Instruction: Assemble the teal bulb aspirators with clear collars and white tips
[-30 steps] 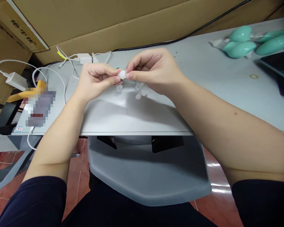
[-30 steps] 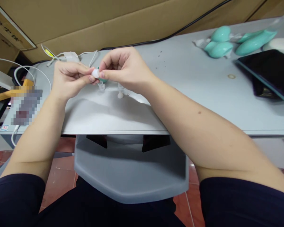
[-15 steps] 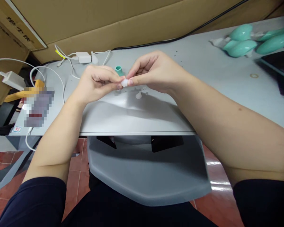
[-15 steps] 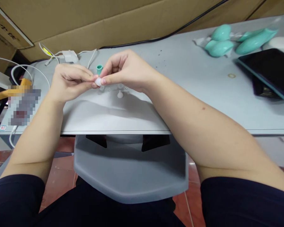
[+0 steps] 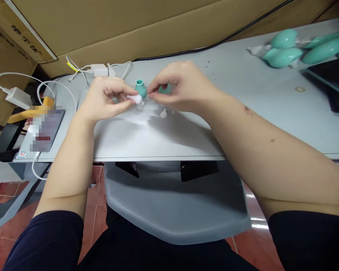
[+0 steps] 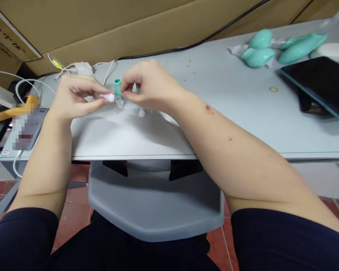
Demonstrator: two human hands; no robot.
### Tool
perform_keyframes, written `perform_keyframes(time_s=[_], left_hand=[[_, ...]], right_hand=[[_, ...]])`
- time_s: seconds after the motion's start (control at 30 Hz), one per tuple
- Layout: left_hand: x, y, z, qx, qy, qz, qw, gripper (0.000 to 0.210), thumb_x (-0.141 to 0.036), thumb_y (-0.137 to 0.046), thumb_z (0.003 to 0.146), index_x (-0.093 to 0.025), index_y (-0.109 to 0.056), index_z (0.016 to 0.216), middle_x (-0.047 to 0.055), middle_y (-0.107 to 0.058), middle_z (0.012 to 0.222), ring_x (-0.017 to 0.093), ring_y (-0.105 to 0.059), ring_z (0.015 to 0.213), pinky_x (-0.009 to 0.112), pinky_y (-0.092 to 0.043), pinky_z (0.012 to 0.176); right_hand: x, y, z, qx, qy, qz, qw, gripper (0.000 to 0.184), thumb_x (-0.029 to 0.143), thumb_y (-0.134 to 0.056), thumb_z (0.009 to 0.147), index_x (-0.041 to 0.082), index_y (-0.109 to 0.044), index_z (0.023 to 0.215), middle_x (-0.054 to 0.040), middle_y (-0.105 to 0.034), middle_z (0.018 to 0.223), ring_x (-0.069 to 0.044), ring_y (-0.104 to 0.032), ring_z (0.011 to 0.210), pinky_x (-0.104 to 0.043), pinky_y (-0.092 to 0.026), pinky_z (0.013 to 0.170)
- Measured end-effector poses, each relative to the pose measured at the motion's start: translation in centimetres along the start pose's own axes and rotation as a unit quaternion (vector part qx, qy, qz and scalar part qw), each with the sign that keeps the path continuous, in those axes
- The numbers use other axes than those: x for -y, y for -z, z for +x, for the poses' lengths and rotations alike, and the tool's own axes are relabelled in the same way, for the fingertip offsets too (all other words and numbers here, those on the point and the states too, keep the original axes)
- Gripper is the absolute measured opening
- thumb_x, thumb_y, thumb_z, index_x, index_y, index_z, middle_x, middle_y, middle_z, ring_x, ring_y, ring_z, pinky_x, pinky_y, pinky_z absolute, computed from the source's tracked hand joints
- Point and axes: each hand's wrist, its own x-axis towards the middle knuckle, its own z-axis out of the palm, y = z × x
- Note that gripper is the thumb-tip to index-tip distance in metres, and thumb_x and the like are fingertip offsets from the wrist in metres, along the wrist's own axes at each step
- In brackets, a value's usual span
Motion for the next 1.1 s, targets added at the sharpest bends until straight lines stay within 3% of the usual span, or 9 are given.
perform_keyframes(time_s=[0.1, 0.27, 0.4, 0.53, 0.7, 0.77, 0.9, 1.1], left_hand=[[-0.5, 0.4, -0.2, 0.083, 0.018, 0.002, 0.996, 0.017, -0.032, -0.084, 0.087, -0.027, -0.093, 0.1, 0.003, -0.082, 0.081, 0.018, -0.071, 0.068, 0.032, -0.062, 0.064], [-0.4, -0.5, 0.2, 0.174, 0.071, -0.003, 0.982, 0.018, -0.026, -0.082, 0.079, -0.025, -0.091, 0.095, 0.0, -0.077, 0.074, 0.016, -0.069, 0.063, 0.03, -0.057, 0.061], [-0.1, -1.2, 0.4, 0.206, 0.088, -0.005, 0.975, 0.017, -0.025, -0.08, 0.081, -0.024, -0.089, 0.095, -0.002, -0.077, 0.073, 0.015, -0.068, 0.062, 0.03, -0.055, 0.062], [0.7, -1.1, 0.0, 0.189, 0.083, -0.025, 0.978, 0.023, -0.027, -0.081, 0.08, -0.025, -0.089, 0.102, -0.002, -0.075, 0.072, 0.015, -0.066, 0.06, 0.031, -0.053, 0.056], [1.4, -0.6, -0.1, 0.055, 0.05, -0.004, 0.997, 0.023, -0.024, -0.081, 0.078, -0.025, -0.089, 0.1, 0.002, -0.078, 0.08, 0.017, -0.066, 0.066, 0.033, -0.054, 0.057], [1.4, -0.8, 0.1, 0.031, 0.049, 0.027, 0.998, 0.023, -0.025, -0.082, 0.084, -0.025, -0.089, 0.105, 0.005, -0.081, 0.089, 0.018, -0.067, 0.069, 0.034, -0.056, 0.063], [1.6, -1.6, 0.4, 0.061, 0.045, 0.038, 0.996, 0.027, -0.029, -0.085, 0.089, -0.024, -0.089, 0.116, 0.007, -0.082, 0.101, 0.018, -0.069, 0.072, 0.035, -0.058, 0.07], [1.9, -2.7, 0.5, 0.082, 0.071, 0.011, 0.994, 0.024, -0.024, -0.084, 0.087, -0.021, -0.089, 0.11, 0.004, -0.081, 0.09, 0.017, -0.068, 0.068, 0.033, -0.055, 0.068]], right_hand=[[0.3, -0.2, 0.0, 0.06, 0.007, -0.149, 0.987, 0.014, 0.024, -0.074, 0.105, 0.027, -0.084, 0.096, -0.0076, -0.088, 0.107, -0.037, -0.064, 0.122, -0.053, -0.041, 0.122], [1.1, -0.9, 0.0, 0.12, 0.013, -0.238, 0.964, 0.013, 0.012, -0.074, 0.102, 0.021, -0.083, 0.095, -0.0139, -0.085, 0.105, -0.043, -0.059, 0.127, -0.06, -0.037, 0.117], [2.1, -1.3, -0.1, 0.146, 0.007, -0.316, 0.938, 0.016, 0.012, -0.071, 0.105, 0.016, -0.086, 0.101, -0.019, -0.084, 0.112, -0.047, -0.059, 0.129, -0.06, -0.039, 0.111], [2.4, -1.8, 0.0, 0.161, 0.016, -0.377, 0.912, 0.022, 0.012, -0.066, 0.106, 0.013, -0.088, 0.101, -0.0205, -0.083, 0.106, -0.047, -0.059, 0.128, -0.059, -0.042, 0.104], [1.9, -2.4, 0.2, 0.164, 0.009, -0.386, 0.908, 0.023, 0.01, -0.065, 0.105, 0.015, -0.087, 0.104, -0.0175, -0.083, 0.111, -0.045, -0.058, 0.128, -0.057, -0.044, 0.107], [1.9, -2.4, 0.2, 0.162, 0.01, -0.368, 0.915, 0.024, 0.009, -0.063, 0.106, 0.015, -0.086, 0.104, -0.0174, -0.083, 0.112, -0.044, -0.056, 0.127, -0.057, -0.043, 0.109], [2.0, -2.2, 0.2, 0.168, 0.006, -0.326, 0.93, 0.027, 0.006, -0.059, 0.106, 0.014, -0.084, 0.099, -0.0201, -0.083, 0.112, -0.044, -0.057, 0.126, -0.058, -0.04, 0.112], [2.0, -2.4, 0.3, 0.145, -0.007, -0.283, 0.948, 0.027, 0.011, -0.064, 0.108, 0.021, -0.085, 0.093, -0.0129, -0.083, 0.106, -0.042, -0.058, 0.124, -0.054, -0.037, 0.111]])
